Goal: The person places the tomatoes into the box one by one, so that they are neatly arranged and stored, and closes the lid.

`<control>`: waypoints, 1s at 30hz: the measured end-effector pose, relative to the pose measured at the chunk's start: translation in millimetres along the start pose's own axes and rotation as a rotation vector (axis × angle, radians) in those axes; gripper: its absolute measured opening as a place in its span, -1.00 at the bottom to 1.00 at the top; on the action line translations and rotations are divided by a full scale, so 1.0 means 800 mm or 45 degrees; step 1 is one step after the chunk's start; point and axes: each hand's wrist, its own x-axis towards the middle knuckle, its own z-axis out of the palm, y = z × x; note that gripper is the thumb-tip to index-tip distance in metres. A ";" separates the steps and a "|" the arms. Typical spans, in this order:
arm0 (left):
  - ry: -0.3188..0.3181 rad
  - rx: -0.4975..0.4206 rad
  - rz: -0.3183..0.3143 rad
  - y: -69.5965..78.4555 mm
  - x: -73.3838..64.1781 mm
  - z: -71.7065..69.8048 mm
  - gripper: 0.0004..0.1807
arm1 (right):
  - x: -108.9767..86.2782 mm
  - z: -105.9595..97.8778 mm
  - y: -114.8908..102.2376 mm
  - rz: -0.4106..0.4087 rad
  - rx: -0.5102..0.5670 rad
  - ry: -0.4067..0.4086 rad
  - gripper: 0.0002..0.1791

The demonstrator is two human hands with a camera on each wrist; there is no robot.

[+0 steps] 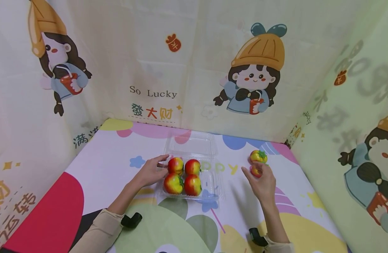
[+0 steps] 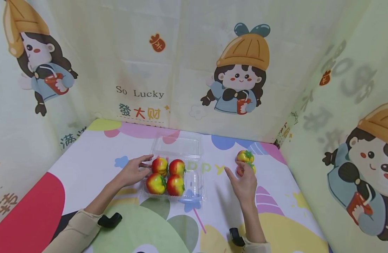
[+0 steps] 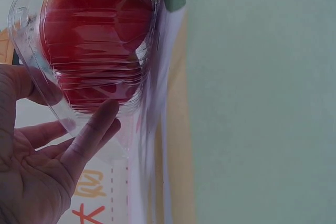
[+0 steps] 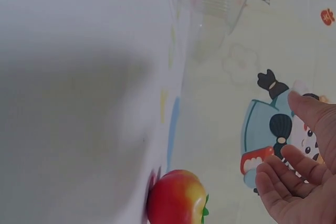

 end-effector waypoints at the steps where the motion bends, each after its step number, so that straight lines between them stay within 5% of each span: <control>1: -0.001 -0.005 -0.010 0.000 0.000 0.000 -0.28 | 0.001 -0.001 0.000 0.001 -0.009 0.000 -0.46; 30: 0.001 -0.001 -0.011 0.004 -0.002 0.001 -0.28 | 0.020 -0.020 0.028 0.329 -0.073 -0.209 -0.35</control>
